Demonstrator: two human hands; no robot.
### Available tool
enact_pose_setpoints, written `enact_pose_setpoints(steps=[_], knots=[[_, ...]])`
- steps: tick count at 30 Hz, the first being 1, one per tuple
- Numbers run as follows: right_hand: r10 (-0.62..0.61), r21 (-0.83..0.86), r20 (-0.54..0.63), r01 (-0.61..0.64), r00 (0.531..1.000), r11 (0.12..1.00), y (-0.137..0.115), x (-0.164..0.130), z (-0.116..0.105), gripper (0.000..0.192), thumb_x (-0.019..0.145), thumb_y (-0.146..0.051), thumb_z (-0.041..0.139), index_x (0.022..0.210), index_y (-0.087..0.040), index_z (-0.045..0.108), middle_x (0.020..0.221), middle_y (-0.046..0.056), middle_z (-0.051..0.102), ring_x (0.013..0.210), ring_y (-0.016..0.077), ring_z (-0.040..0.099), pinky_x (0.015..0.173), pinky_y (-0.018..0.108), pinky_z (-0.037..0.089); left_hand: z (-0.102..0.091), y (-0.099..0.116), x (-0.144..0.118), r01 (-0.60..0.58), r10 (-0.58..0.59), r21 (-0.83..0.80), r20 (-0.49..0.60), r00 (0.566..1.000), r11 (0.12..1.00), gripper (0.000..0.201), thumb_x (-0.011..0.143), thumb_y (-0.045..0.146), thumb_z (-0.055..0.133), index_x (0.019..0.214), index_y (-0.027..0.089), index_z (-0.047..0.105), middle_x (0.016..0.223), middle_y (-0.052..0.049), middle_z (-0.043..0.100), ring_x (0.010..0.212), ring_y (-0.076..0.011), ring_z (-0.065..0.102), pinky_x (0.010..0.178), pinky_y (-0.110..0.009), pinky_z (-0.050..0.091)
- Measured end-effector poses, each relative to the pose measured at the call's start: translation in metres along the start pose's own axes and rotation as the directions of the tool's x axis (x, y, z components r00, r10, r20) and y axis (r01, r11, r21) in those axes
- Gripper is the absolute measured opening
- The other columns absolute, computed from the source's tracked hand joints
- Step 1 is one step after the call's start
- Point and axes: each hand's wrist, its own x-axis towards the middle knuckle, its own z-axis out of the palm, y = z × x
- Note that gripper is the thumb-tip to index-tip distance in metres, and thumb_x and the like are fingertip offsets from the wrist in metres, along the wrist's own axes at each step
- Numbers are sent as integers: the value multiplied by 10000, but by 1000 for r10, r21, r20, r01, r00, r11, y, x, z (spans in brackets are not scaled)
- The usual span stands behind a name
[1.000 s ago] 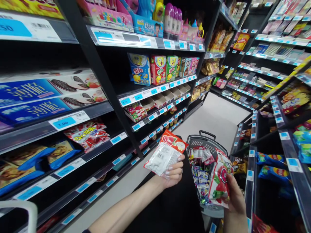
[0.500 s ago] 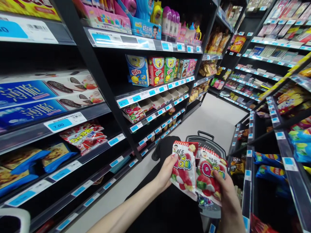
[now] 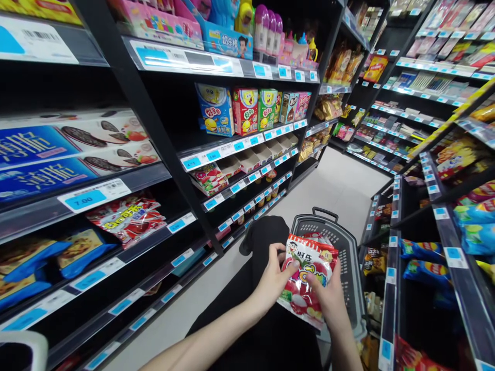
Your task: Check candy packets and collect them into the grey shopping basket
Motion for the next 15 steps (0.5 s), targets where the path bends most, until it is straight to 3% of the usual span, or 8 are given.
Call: enact_pose_setpoints(steps=[2,4,6,10,15], knots=[[22,-23,53,-21,998,1000,-2,-1,-2,839,699,-466,774,1386,-204,370,1185,102,673,1047,275,656,899,391,519,-2,3,0,152,-147,-115,53,988,982,571,703,392,773,1114,234,411,1014,-59,703,864,-241,704,797,-377,534],[35,-25,111,-32,993,999,-4,-1,-4,664,780,-455,703,1330,-201,433,1164,97,677,1054,266,646,915,392,504,-4,4,0,312,-288,-182,144,947,932,618,642,348,829,1118,192,466,922,-71,733,816,-253,721,773,-367,547],[47,-7,134,-47,990,999,-5,1,-5,551,818,-461,652,1274,-201,484,1152,91,682,1034,261,651,905,389,506,-6,3,1,370,-336,-186,193,922,910,581,611,348,854,1059,148,544,861,-91,749,815,-266,728,786,-360,551],[80,6,83,-81,993,997,-5,4,-3,548,793,-499,648,1225,-188,518,1075,93,713,930,272,685,816,387,540,-4,-2,5,321,-296,-211,143,944,923,540,744,501,727,1108,130,582,918,-120,765,864,-262,731,856,-369,543],[1,-216,-114,-26,993,976,-7,4,-6,534,796,-602,552,1074,-154,635,925,103,741,837,289,689,734,375,527,-2,-8,10,238,-229,-232,63,971,943,547,759,542,688,1104,123,623,987,-133,764,888,-268,728,859,-376,546]])
